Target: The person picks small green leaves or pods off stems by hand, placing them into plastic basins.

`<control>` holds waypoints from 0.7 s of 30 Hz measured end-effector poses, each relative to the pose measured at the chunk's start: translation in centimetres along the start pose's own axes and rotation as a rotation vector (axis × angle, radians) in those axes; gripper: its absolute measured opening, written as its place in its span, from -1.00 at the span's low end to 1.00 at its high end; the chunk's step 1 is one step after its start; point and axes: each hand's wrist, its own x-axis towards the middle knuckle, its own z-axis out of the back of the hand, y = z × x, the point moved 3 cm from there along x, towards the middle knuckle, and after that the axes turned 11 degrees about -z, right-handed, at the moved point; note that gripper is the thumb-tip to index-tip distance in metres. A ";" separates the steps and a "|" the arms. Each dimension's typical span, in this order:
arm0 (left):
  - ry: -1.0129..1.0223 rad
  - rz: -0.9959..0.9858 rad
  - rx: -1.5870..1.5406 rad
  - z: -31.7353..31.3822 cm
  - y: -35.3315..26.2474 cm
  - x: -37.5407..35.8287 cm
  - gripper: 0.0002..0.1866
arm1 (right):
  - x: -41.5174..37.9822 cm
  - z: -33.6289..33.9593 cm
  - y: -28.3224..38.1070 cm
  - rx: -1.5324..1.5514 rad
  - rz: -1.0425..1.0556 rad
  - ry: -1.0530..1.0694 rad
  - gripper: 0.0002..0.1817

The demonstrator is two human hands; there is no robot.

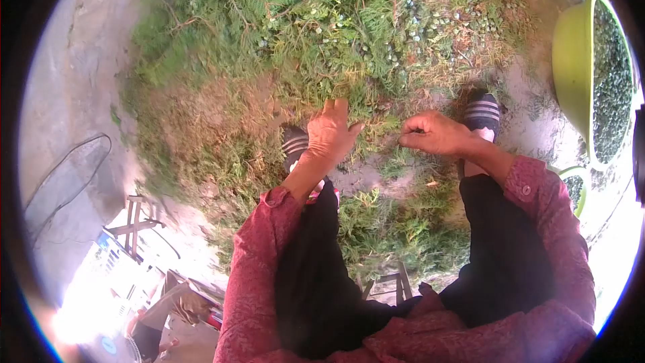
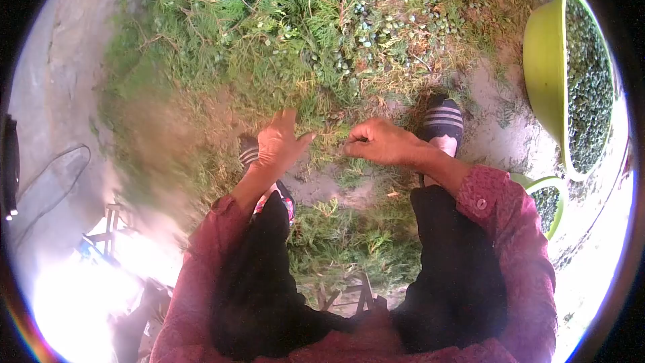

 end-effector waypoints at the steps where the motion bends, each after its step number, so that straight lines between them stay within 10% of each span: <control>1: 0.002 -0.002 0.002 -0.3 0.0 0.4 -0.50 | 0.0 0.1 -0.2 -0.027 -0.008 -0.008 -0.65; 10: -0.038 0.069 -0.224 -2.3 2.8 1.0 -0.79 | -0.9 0.3 -0.9 0.070 -0.048 -0.024 -0.71; 15: 0.051 0.333 -1.637 -1.9 2.4 -0.4 -0.94 | -1.0 0.7 -0.6 0.094 -0.095 -0.006 -0.66; 21: 0.232 0.352 -1.955 1.1 -0.8 -1.4 -0.82 | -0.9 0.6 -1.3 0.281 -0.151 0.015 -0.67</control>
